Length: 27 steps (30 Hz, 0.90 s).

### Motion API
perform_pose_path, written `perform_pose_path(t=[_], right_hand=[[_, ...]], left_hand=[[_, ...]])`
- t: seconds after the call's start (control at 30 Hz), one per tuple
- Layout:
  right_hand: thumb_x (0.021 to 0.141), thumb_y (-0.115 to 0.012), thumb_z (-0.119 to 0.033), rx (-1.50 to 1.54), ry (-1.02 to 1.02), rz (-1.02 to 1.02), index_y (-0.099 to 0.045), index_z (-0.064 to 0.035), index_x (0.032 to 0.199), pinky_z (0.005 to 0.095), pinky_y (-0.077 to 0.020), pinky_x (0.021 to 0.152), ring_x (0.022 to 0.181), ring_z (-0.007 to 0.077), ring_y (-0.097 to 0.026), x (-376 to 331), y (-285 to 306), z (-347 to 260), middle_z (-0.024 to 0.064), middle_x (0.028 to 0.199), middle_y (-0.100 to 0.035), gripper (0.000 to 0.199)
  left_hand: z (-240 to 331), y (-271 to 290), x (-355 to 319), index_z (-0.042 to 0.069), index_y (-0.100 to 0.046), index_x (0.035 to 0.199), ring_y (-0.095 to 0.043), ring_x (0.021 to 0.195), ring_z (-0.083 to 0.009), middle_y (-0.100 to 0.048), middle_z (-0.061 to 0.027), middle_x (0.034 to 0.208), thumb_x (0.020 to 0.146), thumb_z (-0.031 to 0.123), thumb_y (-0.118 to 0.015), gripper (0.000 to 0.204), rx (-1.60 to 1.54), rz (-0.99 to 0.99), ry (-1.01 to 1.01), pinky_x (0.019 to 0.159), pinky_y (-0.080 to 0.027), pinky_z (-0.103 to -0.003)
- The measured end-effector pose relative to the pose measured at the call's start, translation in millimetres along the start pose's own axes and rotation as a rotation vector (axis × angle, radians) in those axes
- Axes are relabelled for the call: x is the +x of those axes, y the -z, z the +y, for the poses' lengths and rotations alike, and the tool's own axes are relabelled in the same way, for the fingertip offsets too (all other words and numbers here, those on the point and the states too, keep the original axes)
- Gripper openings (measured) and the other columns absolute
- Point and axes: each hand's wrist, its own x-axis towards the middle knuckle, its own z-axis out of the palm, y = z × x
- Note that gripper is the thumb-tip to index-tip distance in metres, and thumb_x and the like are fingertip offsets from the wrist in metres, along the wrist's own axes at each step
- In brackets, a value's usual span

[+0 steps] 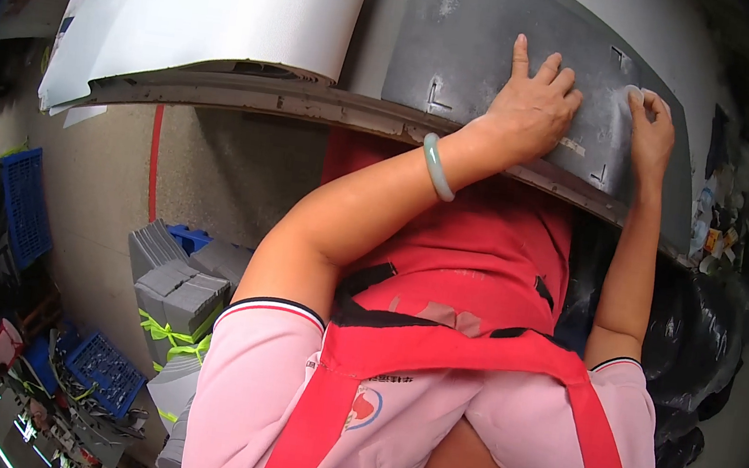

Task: The recorder uses a small cleaning pad to wipe and smooth the surface of grey manufacturing panels at a workbench.

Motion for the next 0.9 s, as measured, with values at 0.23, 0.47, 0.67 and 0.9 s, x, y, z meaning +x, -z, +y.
perform_pose_path(t=[0.23,0.47,0.67,0.9], right_hand=[[0.097,-0.072,-0.018,0.743,-0.368,-0.089,-0.07,0.0007,0.112,0.0224,-0.0509,0.084,0.092,0.0073,-0.063,-0.5,5.8,52.1,0.0017,0.105,-0.07,0.024],[0.098,-0.073,-0.023,1.052,-0.351,-0.453,-0.071,-0.0088,0.105,0.0203,-0.0501,0.075,0.081,0.0045,-0.061,1.6,-0.2,29.4,-0.0039,0.093,-0.069,0.016],[0.098,-0.072,-0.025,1.406,-0.285,-0.325,-0.07,-0.0113,0.109,0.029,-0.0583,0.08,0.091,0.0104,-0.068,4.8,4.0,40.6,-0.0004,0.1,-0.072,0.018],[0.099,-0.07,-0.032,1.594,-0.403,-0.129,-0.068,-0.0133,0.115,0.0307,-0.0555,0.09,0.102,0.0139,-0.067,6.3,-29.1,51.8,0.0009,0.112,-0.069,0.025]], left_hand=[[7.6,4.3,-8.4,0.01,-0.063,0.126,-0.043,0.139,-0.0353,-0.054,-0.0128,0.136,0.095,0.02,-0.062,0.032,-0.044,-0.019,0.023,0.114,-0.02,-0.076],[-0.5,16.7,-12.6,0.009,-0.06,0.126,-0.052,0.128,-0.034,-0.057,-0.0131,0.132,0.092,0.013,-0.063,0.034,-0.1,0.11,-0.028,0.112,-0.031,-0.06],[68.2,44.3,-31.7,0.009,-0.066,0.11,-0.059,0.096,-0.0262,-0.062,-0.0074,0.103,0.084,0.008,-0.066,0.026,-0.502,-0.012,-0.402,0.085,-0.047,-0.039],[6.8,33.8,-34.1,0.008,-0.073,0.104,-0.059,0.105,-0.0307,-0.064,-0.0093,0.111,0.085,0.017,-0.071,0.022,-0.295,-0.263,-0.151,0.094,-0.047,-0.041]])
